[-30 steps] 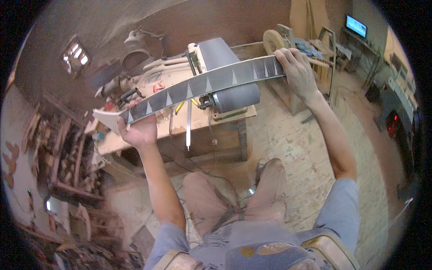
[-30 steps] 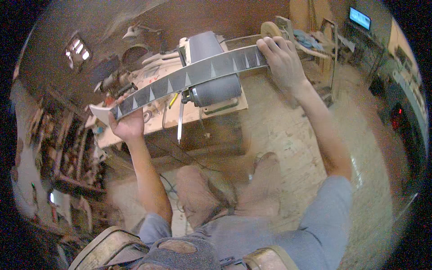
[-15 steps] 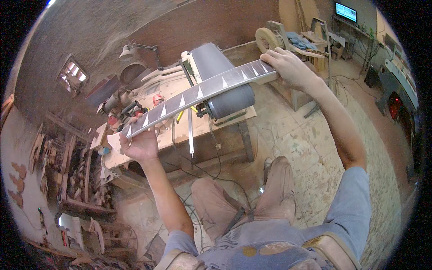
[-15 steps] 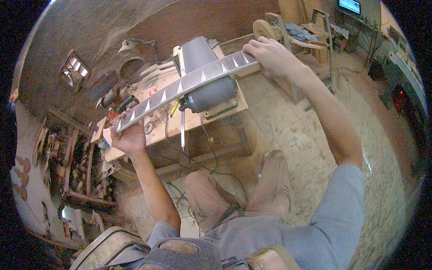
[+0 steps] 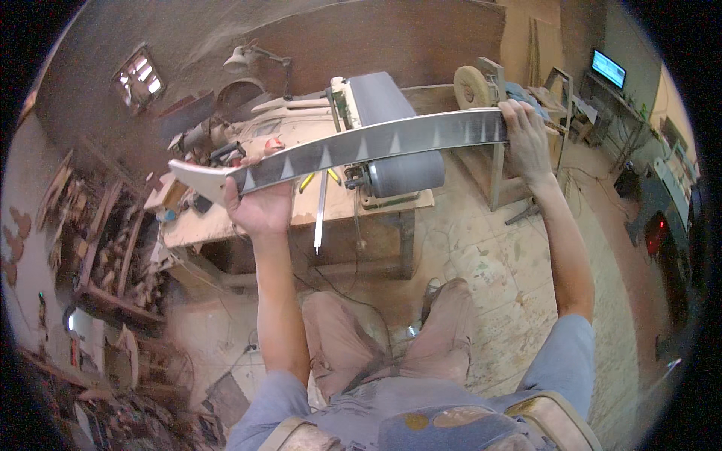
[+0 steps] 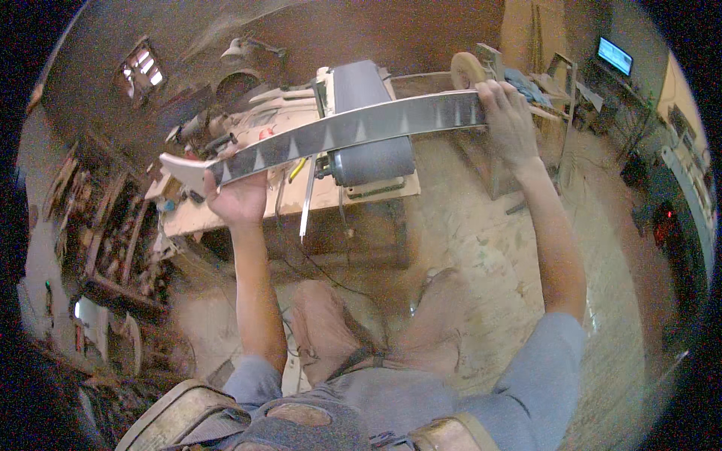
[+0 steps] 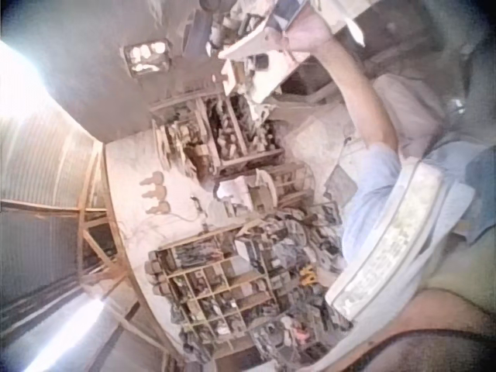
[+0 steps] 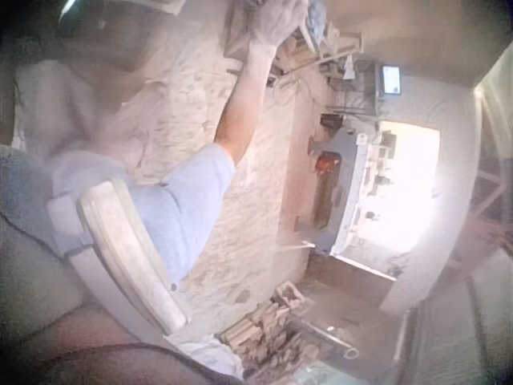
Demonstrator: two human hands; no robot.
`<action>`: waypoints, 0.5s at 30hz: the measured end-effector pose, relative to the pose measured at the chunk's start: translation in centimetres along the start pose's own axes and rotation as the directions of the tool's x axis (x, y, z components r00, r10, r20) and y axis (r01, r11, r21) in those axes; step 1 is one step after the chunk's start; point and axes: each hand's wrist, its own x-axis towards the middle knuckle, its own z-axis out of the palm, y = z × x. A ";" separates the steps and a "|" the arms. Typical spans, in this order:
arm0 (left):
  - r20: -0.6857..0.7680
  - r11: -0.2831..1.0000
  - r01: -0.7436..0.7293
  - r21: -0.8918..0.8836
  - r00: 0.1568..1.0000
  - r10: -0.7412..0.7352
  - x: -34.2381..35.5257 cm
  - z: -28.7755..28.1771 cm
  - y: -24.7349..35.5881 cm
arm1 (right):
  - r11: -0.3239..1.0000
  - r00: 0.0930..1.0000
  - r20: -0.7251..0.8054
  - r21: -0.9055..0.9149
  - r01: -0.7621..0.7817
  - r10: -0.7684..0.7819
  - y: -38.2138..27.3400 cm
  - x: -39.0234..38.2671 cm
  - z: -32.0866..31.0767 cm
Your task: The person sands the fretboard side of a guitar neck by repeatedly sliding it back and forth against an active belt sander, turning the neck over several times to check the surface by hand.
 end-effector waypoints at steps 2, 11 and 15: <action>-0.059 0.992 -0.010 0.125 0.998 0.018 0.2 0.7 -1.4 | 0.998 0.995 0.097 0.055 0.002 -0.007 2.0 -0.6 0.3; -0.098 0.997 0.022 0.070 0.995 -0.015 0.0 0.7 -6.0 | 0.984 0.947 0.321 0.170 -0.050 -0.008 6.2 -1.1 -2.1; -0.037 0.999 0.034 0.028 0.999 -0.033 0.9 1.1 -7.4 | 0.998 0.989 0.145 0.048 -0.045 0.038 6.7 -3.1 -0.8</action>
